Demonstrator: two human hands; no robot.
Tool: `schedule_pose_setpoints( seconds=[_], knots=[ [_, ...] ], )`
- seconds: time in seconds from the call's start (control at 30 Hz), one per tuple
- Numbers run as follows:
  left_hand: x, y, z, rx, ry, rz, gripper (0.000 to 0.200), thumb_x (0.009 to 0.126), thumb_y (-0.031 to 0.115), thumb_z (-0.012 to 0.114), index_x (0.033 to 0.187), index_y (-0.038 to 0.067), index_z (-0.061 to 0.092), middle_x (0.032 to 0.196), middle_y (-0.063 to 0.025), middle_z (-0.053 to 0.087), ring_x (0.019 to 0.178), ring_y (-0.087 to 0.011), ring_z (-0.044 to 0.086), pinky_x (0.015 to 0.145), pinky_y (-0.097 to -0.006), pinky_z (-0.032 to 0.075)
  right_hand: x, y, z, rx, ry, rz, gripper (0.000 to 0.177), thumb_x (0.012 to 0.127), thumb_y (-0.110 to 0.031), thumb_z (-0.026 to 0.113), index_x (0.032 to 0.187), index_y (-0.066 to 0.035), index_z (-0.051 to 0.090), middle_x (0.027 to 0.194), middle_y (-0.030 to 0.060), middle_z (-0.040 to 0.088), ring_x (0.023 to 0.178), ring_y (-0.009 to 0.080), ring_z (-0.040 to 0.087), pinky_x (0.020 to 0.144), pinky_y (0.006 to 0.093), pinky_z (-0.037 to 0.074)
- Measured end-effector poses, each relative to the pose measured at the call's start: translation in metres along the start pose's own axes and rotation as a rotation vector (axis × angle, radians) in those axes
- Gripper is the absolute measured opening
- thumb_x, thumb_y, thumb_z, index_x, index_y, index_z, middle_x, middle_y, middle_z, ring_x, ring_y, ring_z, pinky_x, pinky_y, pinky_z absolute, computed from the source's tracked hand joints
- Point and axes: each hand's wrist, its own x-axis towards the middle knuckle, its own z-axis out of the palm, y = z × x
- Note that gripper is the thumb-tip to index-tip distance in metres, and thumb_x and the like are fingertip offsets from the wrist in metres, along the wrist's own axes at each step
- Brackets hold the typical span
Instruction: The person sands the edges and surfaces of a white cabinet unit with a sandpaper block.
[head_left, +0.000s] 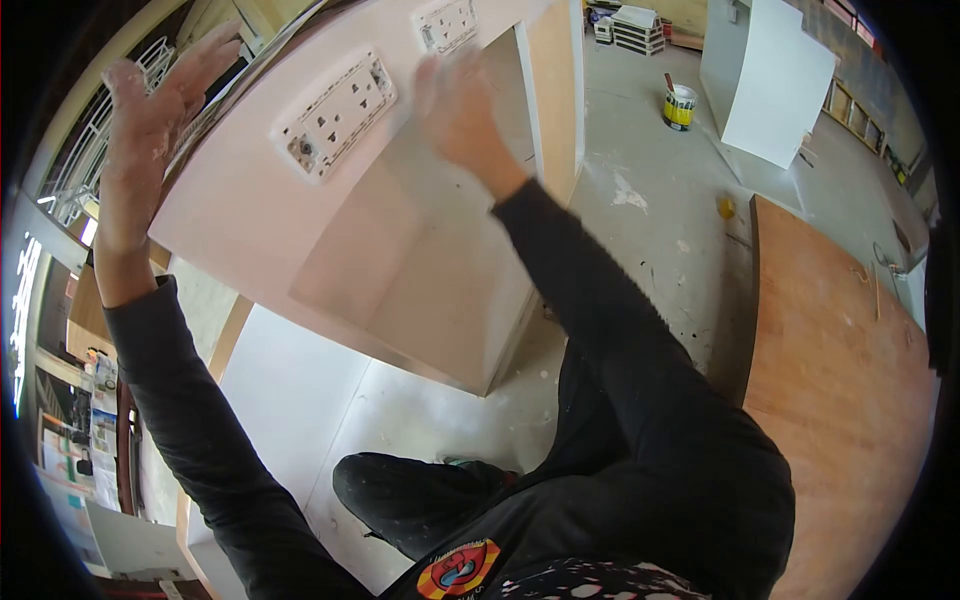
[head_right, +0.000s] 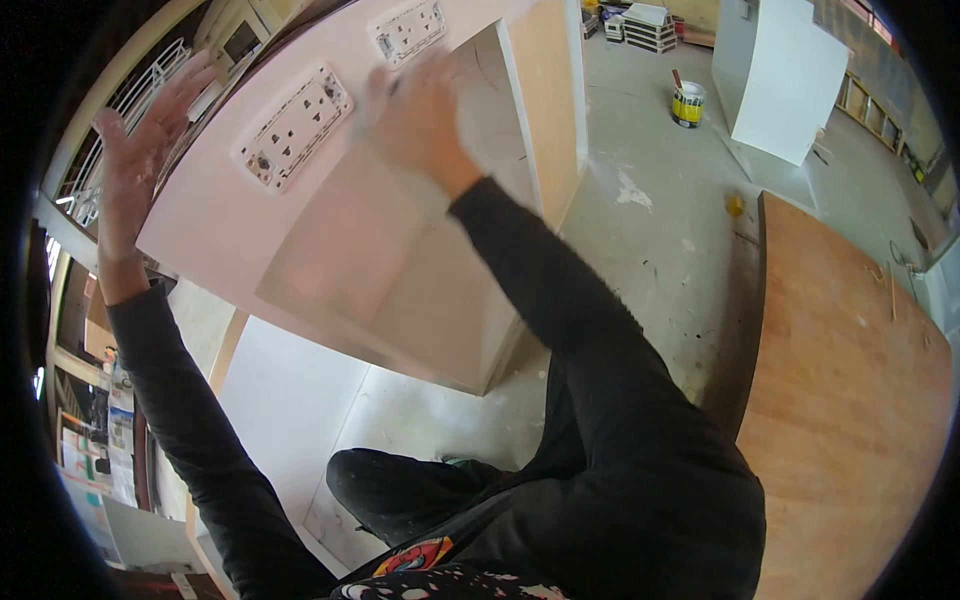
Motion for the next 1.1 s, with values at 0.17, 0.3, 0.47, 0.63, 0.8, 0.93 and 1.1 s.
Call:
schedule_pose_setpoints(
  seconds=[0.17, 0.3, 0.47, 0.63, 0.8, 0.93, 1.1],
  knots=[
    [0.002, 0.0, -0.003, -0.008, -0.017, -0.009, 0.099, 0.089, 0.082, 0.01, 0.149, 0.01, 0.044, 0.151, -0.0193, 0.043, 0.145, -0.0313, 0.035, 0.12, -0.0451, 0.024, 0.016, 0.024, 0.023, -0.168, 0.163, -0.066, 0.089, 0.101, -0.051, 0.036, 0.144, 0.024, 0.014, 0.153, 0.043, 0.013, 0.145, 0.0551, 0.011, 0.118, 0.0589, 0.01],
    [0.003, 0.0, -0.002, -0.009, -0.02, -0.028, 0.103, 0.088, 0.083, 0.007, 0.149, 0.008, 0.043, 0.152, -0.0232, 0.04, 0.146, -0.0339, 0.032, 0.121, -0.0462, 0.022, -0.003, -0.016, 0.016, 0.154, 0.263, 0.105, 0.08, 0.104, -0.044, 0.033, 0.145, 0.021, 0.012, 0.153, 0.0405, 0.015, 0.142, 0.0588, 0.015, 0.116, 0.0606, 0.016],
    [0.002, 0.011, 0.007, -0.011, 0.006, -0.05, 0.104, 0.088, 0.083, 0.006, 0.149, 0.008, 0.043, 0.151, -0.0233, 0.041, 0.146, -0.0343, 0.032, 0.122, -0.0455, 0.018, 0.019, 0.046, 0.046, -0.625, 0.175, -0.106, 0.081, 0.105, -0.046, 0.03, 0.143, 0.024, 0.019, 0.148, 0.0457, 0.022, 0.143, 0.0558, 0.018, 0.119, 0.0547, 0.015],
    [0.003, 0.004, -0.001, 0.072, -0.024, -0.029, 0.101, 0.089, 0.081, 0.005, 0.15, 0.009, 0.042, 0.151, -0.0204, 0.043, 0.145, -0.0333, 0.033, 0.122, -0.0463, 0.018, 0.02, 0.011, 0.015, 0.026, 0.229, -0.002, 0.084, 0.103, -0.048, 0.035, 0.142, 0.025, 0.018, 0.146, 0.0495, 0.02, 0.141, 0.0593, 0.018, 0.117, 0.0598, 0.014],
    [0.001, 0.005, 0.005, -0.15, 0.04, -0.05, 0.099, 0.089, 0.081, 0.004, 0.149, 0.014, 0.045, 0.149, -0.0183, 0.046, 0.146, -0.0323, 0.033, 0.122, -0.0497, 0.011, -0.014, 0.001, 0.026, -0.103, 0.271, -0.151, 0.075, 0.105, -0.039, 0.034, 0.144, 0.023, 0.016, 0.143, 0.0495, 0.027, 0.136, 0.0606, 0.029, 0.116, 0.0597, 0.018],
    [0.002, 0.006, -0.006, 0.11, -0.024, -0.009, 0.099, 0.088, 0.081, 0.004, 0.149, 0.014, 0.046, 0.149, -0.0173, 0.046, 0.146, -0.033, 0.031, 0.122, -0.0489, 0.011, 0.04, 0.041, 0.029, -0.36, 0.088, -0.067, 0.074, 0.102, -0.033, 0.04, 0.144, 0.022, 0.013, 0.144, 0.0502, 0.023, 0.137, 0.0627, 0.022, 0.115, 0.0629, 0.018],
    [0.001, 0.0, -0.003, -0.02, 0.008, -0.013, 0.098, 0.089, 0.08, 0.005, 0.148, 0.014, 0.046, 0.148, -0.0173, 0.048, 0.145, -0.0342, 0.032, 0.122, -0.0478, 0.01, -0.043, -0.046, 0.026, 0.006, 0.188, -0.016, 0.081, 0.1, -0.041, 0.039, 0.143, 0.023, 0.015, 0.146, 0.048, 0.019, 0.14, 0.0594, 0.018, 0.114, 0.0622, 0.018]
  ],
)
